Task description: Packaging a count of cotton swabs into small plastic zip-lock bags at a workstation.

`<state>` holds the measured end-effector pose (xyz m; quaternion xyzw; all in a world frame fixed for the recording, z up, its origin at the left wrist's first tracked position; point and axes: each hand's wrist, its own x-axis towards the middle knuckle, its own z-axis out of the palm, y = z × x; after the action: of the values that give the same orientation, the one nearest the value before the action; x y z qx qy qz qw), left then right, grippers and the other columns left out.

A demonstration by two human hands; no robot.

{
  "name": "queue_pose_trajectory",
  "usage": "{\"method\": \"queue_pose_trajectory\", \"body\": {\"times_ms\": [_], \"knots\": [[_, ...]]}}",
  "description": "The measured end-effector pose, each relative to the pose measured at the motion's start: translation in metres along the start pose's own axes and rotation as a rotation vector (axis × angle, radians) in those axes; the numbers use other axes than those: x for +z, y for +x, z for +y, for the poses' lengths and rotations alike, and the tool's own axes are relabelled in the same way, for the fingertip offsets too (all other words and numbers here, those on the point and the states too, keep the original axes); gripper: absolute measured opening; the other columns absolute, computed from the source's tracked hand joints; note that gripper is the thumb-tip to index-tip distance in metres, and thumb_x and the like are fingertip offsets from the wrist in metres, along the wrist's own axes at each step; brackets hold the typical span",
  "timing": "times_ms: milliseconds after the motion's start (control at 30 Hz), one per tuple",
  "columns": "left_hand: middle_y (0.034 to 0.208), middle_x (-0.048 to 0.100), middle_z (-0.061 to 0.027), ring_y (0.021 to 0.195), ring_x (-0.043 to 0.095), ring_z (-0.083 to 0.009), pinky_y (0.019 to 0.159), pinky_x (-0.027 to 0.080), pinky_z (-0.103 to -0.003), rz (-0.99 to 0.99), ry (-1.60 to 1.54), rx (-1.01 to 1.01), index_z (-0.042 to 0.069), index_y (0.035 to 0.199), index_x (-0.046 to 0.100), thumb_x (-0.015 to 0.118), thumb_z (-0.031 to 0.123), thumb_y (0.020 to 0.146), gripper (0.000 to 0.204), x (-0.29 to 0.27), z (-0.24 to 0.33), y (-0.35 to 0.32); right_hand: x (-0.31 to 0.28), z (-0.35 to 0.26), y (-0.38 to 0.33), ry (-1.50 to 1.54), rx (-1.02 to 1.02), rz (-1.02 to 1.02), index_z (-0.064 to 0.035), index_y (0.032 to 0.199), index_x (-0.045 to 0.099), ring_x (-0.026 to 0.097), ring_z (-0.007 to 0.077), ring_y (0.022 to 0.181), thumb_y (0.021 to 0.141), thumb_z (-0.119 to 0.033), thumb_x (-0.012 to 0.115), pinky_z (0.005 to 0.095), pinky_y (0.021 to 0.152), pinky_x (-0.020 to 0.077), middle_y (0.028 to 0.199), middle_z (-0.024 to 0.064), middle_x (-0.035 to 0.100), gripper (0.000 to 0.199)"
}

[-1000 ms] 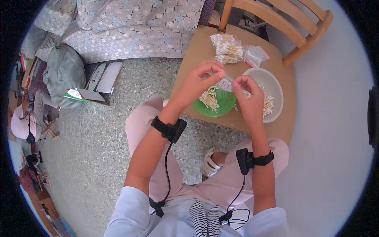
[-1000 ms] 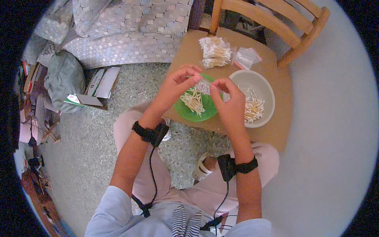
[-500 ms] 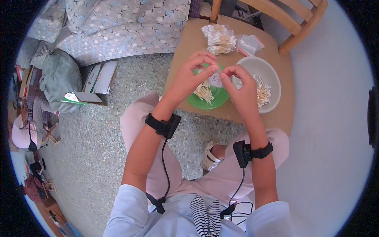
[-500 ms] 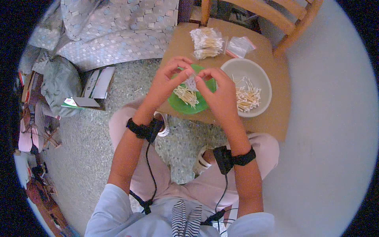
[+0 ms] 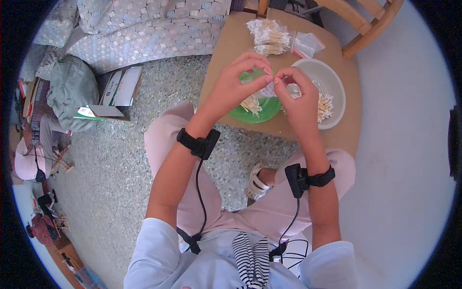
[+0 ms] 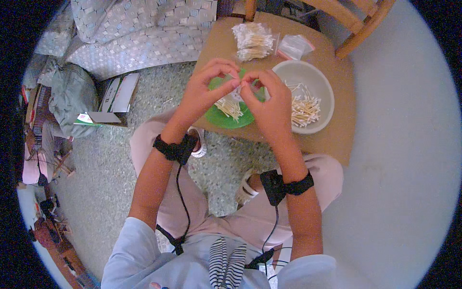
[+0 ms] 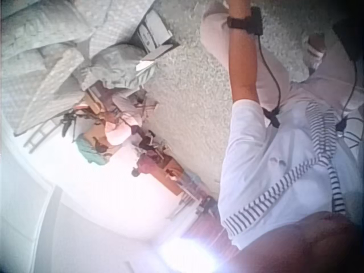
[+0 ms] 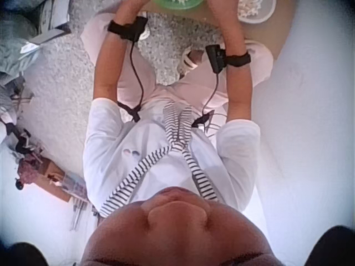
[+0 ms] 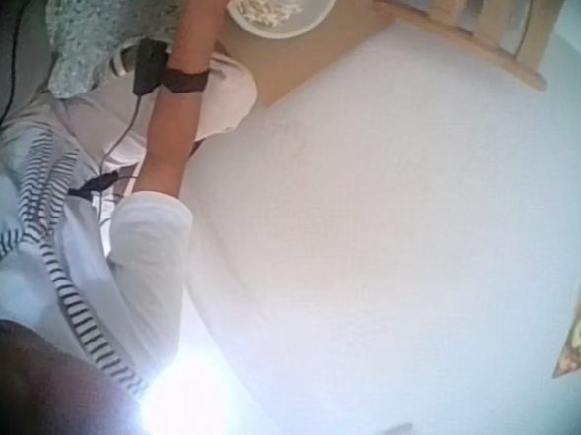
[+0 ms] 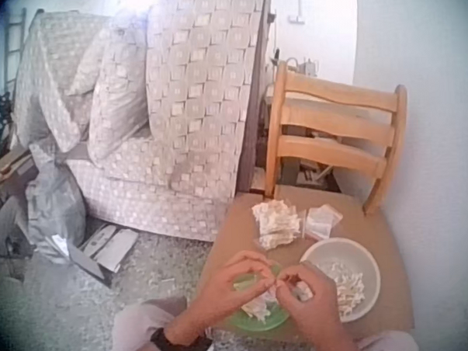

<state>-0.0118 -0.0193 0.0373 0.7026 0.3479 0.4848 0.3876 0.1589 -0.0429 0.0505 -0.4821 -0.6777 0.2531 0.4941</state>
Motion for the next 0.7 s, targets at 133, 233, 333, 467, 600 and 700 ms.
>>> {"method": "queue_pose_trajectory", "body": {"times_ms": [133,233,333,467,600,700], "knots": [[0.105,0.059,-0.0046,0.105,0.055,-0.0165,0.095,0.040,-0.031,-0.005,-0.087,0.008,0.005,0.094,0.064,0.070,0.016,0.083,0.016,0.001,-0.007,0.001,0.001,0.001,0.000,-0.006,-0.044,-0.002,-0.0021,0.086,0.062,0.057,0.0185,0.072,0.078,-0.009,0.066,0.0303,0.069,0.0463,0.081,0.0076,0.061,0.011],[0.102,0.059,-0.0042,0.101,0.056,-0.0162,0.093,0.041,-0.030,0.012,-0.149,-0.034,0.004,0.092,0.064,0.069,0.014,0.084,0.014,0.001,-0.010,0.001,0.001,-0.004,0.001,-0.042,-0.055,0.014,-0.0020,0.085,0.062,0.058,0.0188,0.074,0.078,-0.008,0.066,0.0307,0.069,0.0462,0.079,0.0083,0.061,0.010],[0.100,0.059,-0.0041,0.097,0.056,-0.0156,0.090,0.042,-0.029,0.024,-0.301,-0.095,0.004,0.090,0.064,0.068,0.010,0.083,0.010,-0.002,-0.010,0.000,0.001,-0.009,0.002,-0.009,-0.025,0.030,-0.0016,0.081,0.060,0.060,0.0202,0.074,0.077,-0.010,0.067,0.0316,0.069,0.0462,0.077,0.0092,0.061,0.011],[0.096,0.060,-0.0043,0.094,0.056,-0.0147,0.087,0.042,-0.028,0.026,-0.508,-0.134,0.003,0.085,0.064,0.066,0.008,0.082,0.006,0.000,-0.003,0.000,0.001,-0.013,0.002,-0.042,-0.065,-0.013,-0.0015,0.078,0.058,0.060,0.0221,0.072,0.076,-0.012,0.068,0.0327,0.068,0.0467,0.075,0.0104,0.060,0.014],[0.093,0.061,-0.0038,0.092,0.057,-0.0139,0.086,0.042,-0.027,0.049,-0.505,-0.149,0.002,0.085,0.065,0.064,0.012,0.085,0.010,-0.002,-0.001,-0.001,0.002,-0.016,0.000,-0.014,-0.033,-0.007,-0.0017,0.078,0.057,0.060,0.0225,0.071,0.075,-0.012,0.068,0.0331,0.067,0.0469,0.074,0.0109,0.060,0.015],[0.091,0.062,-0.0034,0.090,0.057,-0.0126,0.085,0.042,-0.027,0.081,-0.461,-0.185,0.002,0.085,0.066,0.062,0.014,0.086,0.013,-0.001,0.005,0.000,0.002,-0.014,0.000,-0.014,-0.026,0.004,-0.0018,0.078,0.057,0.060,0.0223,0.070,0.074,-0.012,0.068,0.0329,0.067,0.0469,0.073,0.0108,0.060,0.015]]}}
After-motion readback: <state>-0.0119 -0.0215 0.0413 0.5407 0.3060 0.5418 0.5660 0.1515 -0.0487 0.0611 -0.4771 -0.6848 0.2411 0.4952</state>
